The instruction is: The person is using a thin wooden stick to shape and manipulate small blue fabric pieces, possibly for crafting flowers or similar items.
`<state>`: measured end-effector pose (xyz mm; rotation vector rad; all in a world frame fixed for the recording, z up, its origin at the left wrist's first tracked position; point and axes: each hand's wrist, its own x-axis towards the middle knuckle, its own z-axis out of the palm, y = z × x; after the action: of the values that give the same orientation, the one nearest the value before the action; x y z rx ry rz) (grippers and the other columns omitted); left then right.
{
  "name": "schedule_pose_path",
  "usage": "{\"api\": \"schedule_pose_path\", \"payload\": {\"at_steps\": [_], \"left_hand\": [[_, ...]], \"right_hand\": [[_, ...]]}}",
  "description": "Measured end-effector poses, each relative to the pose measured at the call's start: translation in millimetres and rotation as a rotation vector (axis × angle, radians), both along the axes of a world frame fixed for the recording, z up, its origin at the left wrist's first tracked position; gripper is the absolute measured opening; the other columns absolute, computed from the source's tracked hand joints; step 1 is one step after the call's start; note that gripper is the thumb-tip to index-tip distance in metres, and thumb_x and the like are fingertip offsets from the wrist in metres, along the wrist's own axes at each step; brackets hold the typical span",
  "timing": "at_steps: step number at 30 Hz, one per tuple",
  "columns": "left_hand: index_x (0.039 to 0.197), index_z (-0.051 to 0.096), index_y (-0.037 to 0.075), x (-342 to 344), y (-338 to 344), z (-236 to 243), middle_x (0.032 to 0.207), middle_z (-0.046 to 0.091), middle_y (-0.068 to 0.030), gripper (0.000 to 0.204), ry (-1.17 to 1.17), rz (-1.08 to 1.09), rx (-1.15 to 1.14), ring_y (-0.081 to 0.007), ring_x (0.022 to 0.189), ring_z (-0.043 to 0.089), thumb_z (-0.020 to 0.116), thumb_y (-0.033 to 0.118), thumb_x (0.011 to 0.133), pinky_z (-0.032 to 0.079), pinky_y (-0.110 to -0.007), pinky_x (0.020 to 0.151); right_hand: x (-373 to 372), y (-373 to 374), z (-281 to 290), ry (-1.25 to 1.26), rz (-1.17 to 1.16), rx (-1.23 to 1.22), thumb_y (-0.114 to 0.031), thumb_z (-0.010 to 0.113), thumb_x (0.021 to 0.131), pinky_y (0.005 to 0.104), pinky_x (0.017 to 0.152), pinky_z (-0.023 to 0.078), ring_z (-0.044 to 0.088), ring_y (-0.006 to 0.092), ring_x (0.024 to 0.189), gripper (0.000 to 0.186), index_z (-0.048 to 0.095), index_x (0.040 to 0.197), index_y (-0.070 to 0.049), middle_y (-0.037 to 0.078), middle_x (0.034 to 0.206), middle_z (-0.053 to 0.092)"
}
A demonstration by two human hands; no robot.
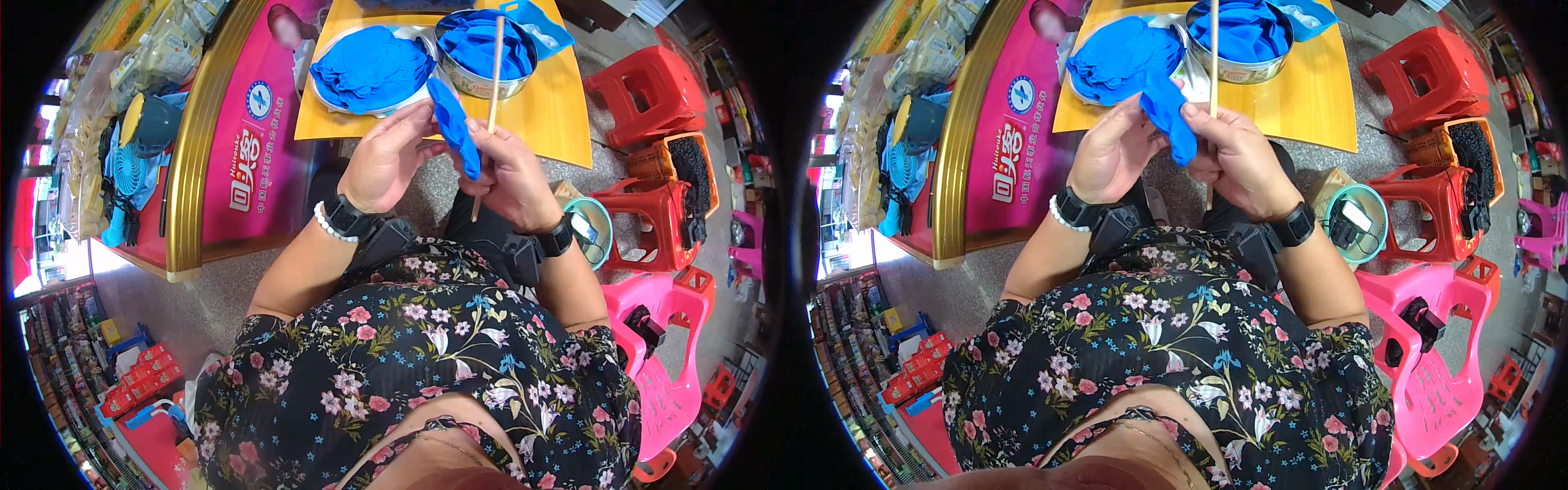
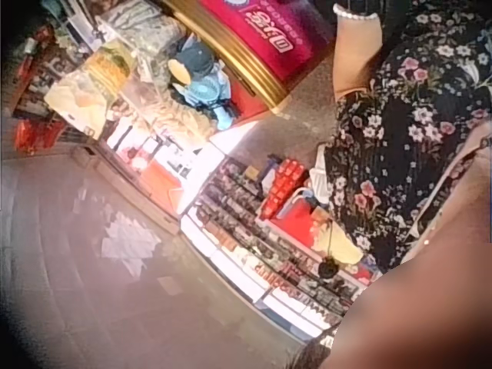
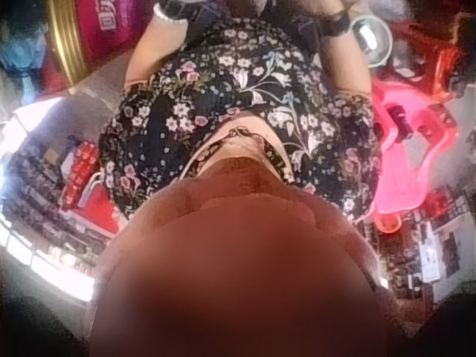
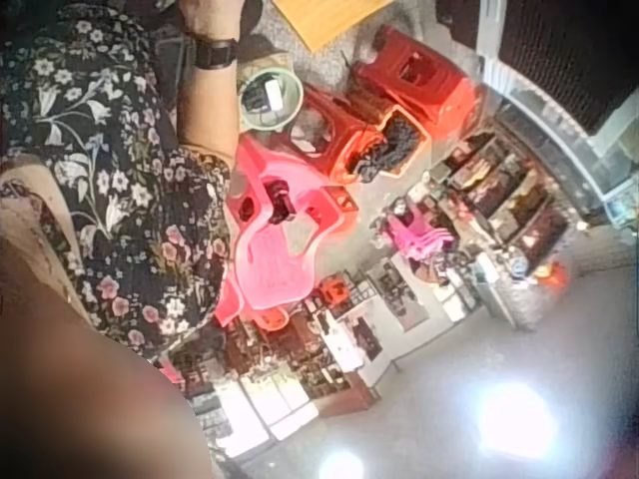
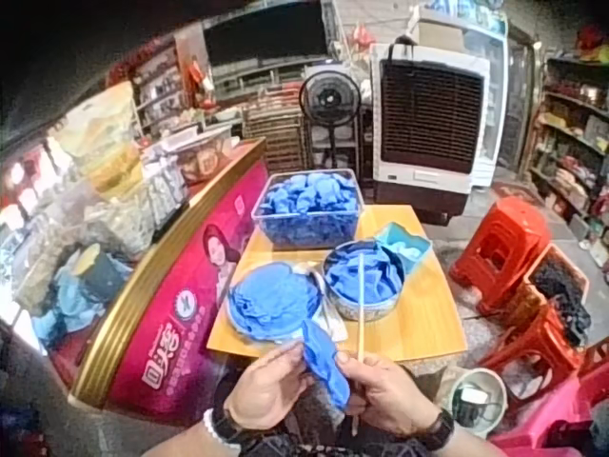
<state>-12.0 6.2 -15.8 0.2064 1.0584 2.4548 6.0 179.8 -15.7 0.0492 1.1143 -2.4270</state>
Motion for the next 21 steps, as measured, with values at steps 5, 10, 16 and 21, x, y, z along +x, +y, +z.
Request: {"api": "schedule_pose_path", "payload": {"at_steps": [5, 10, 16, 21], "left_hand": [[0.115, 0.057, 0.008, -8.3, -5.6, -13.0, 0.108, 0.062, -0.0034, 0.025, 0.031, -0.137, 0.100, -0.0134, 0.099, 0.056, 0.051, 0.017, 0.093, 0.041, -0.029, 0.085], [0.114, 0.055, 0.007, -15.4, -13.6, -8.2, 0.108, 0.061, -0.0059, 0.023, -0.014, 0.087, 0.125, -0.0185, 0.100, 0.058, 0.051, 0.017, 0.093, 0.046, -0.037, 0.088], [0.123, 0.045, 0.008, -25.5, -28.9, -6.4, 0.113, 0.057, -0.0090, 0.030, 0.037, 0.238, 0.097, -0.0225, 0.101, 0.058, 0.049, 0.019, 0.095, 0.049, -0.039, 0.088], [0.125, 0.044, 0.008, -25.0, -25.4, 0.4, 0.115, 0.056, -0.0089, 0.032, 0.047, 0.239, 0.101, -0.0212, 0.101, 0.058, 0.046, 0.020, 0.096, 0.049, -0.040, 0.089]], "right_hand": [[1.4, 0.9, -15.6, -0.188, 0.300, -0.190, -0.026, 0.049, 0.095, 0.0200, 0.042, 0.023, 0.029, 0.0052, 0.044, 0.023, 0.058, 0.096, -0.006, -0.003, 0.066, 0.048], [11.7, -0.2, 9.1, 0.075, -0.011, 0.362, -0.032, 0.045, 0.097, 0.0156, 0.048, 0.027, 0.033, -0.0001, 0.056, 0.028, 0.054, 0.105, -0.008, -0.006, 0.074, 0.045], [23.8, 18.1, 9.3, 0.397, -0.041, 0.592, -0.027, 0.045, 0.098, 0.0166, 0.057, 0.033, 0.039, 0.0025, 0.064, 0.026, 0.057, 0.104, -0.005, -0.004, 0.074, 0.046], [29.7, 17.2, 5.6, 0.519, -0.036, 0.825, -0.020, 0.049, 0.096, 0.0215, 0.059, 0.037, 0.043, 0.0070, 0.065, 0.024, 0.062, 0.102, -0.001, -0.001, 0.073, 0.051]]}}
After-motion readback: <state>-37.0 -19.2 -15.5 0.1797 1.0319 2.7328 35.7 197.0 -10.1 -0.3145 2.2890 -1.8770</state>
